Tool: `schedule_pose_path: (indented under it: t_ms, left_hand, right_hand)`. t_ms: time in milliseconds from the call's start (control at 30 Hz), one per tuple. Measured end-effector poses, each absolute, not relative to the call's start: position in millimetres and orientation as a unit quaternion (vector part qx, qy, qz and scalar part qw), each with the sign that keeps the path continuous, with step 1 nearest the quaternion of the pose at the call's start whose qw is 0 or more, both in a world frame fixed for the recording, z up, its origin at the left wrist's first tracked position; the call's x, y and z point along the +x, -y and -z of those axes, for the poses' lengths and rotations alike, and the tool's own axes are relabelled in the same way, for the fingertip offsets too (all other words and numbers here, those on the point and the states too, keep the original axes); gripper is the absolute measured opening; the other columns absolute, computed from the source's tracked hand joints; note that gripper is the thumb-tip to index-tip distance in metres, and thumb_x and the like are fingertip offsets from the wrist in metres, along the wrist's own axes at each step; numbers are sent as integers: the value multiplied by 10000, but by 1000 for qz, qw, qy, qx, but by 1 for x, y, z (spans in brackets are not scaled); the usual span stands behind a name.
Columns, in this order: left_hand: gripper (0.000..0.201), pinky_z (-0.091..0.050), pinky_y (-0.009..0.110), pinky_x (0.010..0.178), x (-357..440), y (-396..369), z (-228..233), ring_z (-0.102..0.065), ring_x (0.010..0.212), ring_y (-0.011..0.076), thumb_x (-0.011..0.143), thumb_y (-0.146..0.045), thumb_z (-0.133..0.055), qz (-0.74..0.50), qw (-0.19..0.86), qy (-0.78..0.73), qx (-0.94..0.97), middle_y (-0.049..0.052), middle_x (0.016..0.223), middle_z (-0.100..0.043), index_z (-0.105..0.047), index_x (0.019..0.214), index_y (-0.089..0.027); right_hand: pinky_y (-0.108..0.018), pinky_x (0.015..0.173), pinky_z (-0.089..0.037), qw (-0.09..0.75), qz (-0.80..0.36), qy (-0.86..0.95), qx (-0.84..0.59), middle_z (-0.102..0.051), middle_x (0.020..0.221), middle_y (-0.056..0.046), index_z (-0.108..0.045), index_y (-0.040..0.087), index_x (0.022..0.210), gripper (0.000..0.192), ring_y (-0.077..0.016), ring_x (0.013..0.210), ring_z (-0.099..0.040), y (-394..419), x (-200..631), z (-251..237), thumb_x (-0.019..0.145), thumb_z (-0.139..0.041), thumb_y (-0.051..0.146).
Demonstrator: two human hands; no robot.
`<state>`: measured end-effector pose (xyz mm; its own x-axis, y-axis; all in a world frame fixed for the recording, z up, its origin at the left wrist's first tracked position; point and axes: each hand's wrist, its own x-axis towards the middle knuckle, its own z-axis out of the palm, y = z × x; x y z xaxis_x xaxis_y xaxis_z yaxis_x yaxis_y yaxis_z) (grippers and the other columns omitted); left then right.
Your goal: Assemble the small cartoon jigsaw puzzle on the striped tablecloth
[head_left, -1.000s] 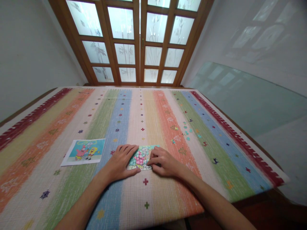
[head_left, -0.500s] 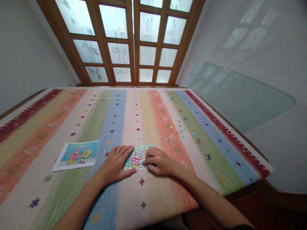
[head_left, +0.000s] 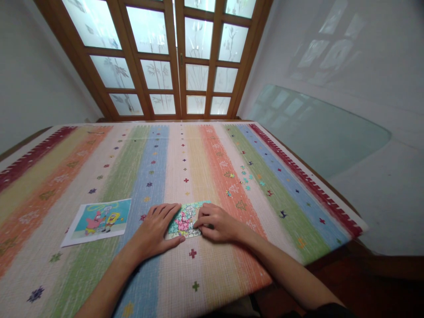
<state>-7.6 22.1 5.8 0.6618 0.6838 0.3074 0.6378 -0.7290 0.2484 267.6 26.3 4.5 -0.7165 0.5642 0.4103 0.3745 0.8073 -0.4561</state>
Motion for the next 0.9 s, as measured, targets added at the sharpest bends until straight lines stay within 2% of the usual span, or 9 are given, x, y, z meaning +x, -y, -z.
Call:
schedule_pose_path:
  t_ms: [100,200,333,433,533,667,900]
  left_hand:
    - [726,-451,480,1014,-8,-22,-7,-575,1187,335,895,-532,-677,-189,61,-365,910,122,1364,-605,-392,1485,-222]
    - [719,-446,477,1027,-8,-22,-7,-574,1189,335,901,-532,-667,-187,62,-368,909,110,1373,-604,-388,1492,-234]
    - [713,-450,478,1023,-9,-22,-4,-574,1188,338,899,-535,-666,-191,59,-371,907,108,1368,-607,-396,1488,-236]
    - [726,-452,482,1019,-9,-22,-3,-575,1185,342,892,-533,-678,-197,56,-367,907,109,1365,-608,-393,1489,-233]
    - [726,-452,480,1018,-9,-22,-3,-578,1183,341,894,-535,-678,-195,56,-364,909,111,1364,-607,-394,1486,-226]
    - [723,-455,482,1008,-8,-22,-4,-577,1186,347,895,-534,-678,-197,53,-364,909,119,1356,-610,-392,1480,-219]
    - [721,-451,485,1013,-8,-22,-4,-574,1193,346,902,-527,-671,-193,48,-361,911,126,1367,-603,-374,1477,-210]
  right_hand:
    - [-333,763,-477,318,-174,864,-349,-659,852,-58,-756,191,943,174,-194,832,-594,-39,281,-10,934,-583,204]
    - [-370,813,-473,347,-113,796,-482,-672,863,-72,-747,182,951,170,-216,849,-598,-61,310,-11,940,-581,220]
    - [-460,942,-425,293,19,724,-624,-707,1010,-131,-763,171,1007,238,-288,982,-574,-88,354,-6,944,-550,258]
    - [-496,938,-397,242,67,662,-706,-674,1231,-164,-751,178,1154,351,-344,1103,-519,-96,377,-1,985,-504,363]
    - [-518,928,-376,201,74,633,-744,-625,1357,-148,-715,215,1250,424,-367,1165,-474,-100,386,3,1021,-427,424]
    - [-525,930,-352,165,59,637,-751,-617,1381,-129,-683,252,1289,441,-366,1186,-447,-106,387,6,1041,-370,439]
    - [-476,907,-347,132,69,663,-734,-638,1337,-156,-697,195,1183,431,-354,1155,-447,-112,387,5,1047,-353,416]
